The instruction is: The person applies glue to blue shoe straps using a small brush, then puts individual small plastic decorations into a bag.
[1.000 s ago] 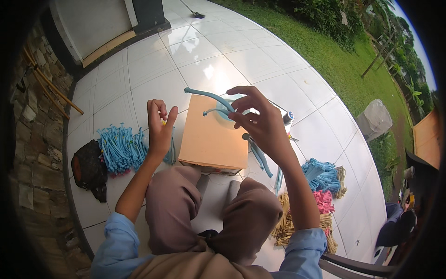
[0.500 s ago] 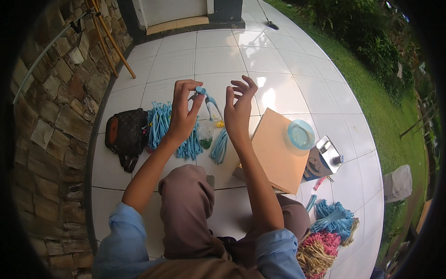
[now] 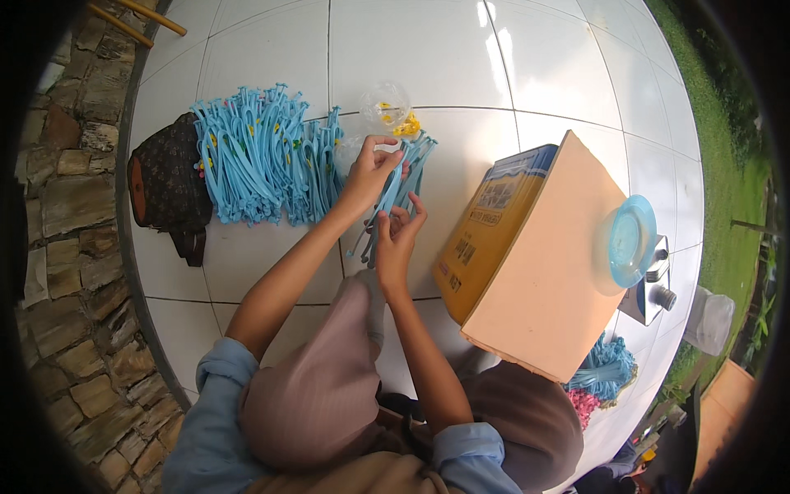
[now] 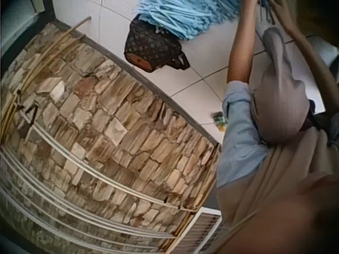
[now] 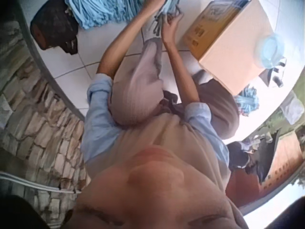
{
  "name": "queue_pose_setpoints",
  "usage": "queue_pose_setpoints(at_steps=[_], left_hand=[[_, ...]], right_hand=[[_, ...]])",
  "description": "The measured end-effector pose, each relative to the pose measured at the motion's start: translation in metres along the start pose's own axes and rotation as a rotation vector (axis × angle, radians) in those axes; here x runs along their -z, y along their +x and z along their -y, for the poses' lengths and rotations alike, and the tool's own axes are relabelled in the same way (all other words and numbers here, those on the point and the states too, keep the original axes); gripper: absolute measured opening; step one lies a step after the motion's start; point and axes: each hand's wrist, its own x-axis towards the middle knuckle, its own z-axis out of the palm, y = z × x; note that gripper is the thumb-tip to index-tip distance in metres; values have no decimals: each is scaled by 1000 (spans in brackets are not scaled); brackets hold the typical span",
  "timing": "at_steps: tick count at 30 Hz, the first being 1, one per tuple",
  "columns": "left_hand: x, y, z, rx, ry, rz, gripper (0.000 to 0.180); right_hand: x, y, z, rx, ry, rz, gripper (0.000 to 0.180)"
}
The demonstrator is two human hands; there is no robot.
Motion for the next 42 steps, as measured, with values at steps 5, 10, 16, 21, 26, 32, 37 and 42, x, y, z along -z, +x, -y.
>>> queue_pose_setpoints(at_steps=[5,10,16,21,26,32,37,42], left_hand=[[-10,18,52,-288,417,-122,36],[-12,-7,54,-324,535,-155,33],[-13,-58,-57,-192,147,-87,20],[-52,-119,-182,-596,128,8,18],[-156,-190,-245,-668,245,324,22],[-288,-220,-196,-641,706,811,28],[-349,-236,-135,-663,1014,1108,17],[-422,-248,6,-668,1064,1238,16]], right_hand=[[6,48,-15,52,-332,-207,50],[11,39,-22,214,-615,-269,52],[-2,-18,71,100,-62,-19,33],[16,-53,224,572,-54,62,29],[120,-67,357,644,-439,-51,26],[279,-156,368,404,-1029,-162,35],[441,-209,223,335,-525,-698,31],[503,-226,63,58,-243,-950,29]])
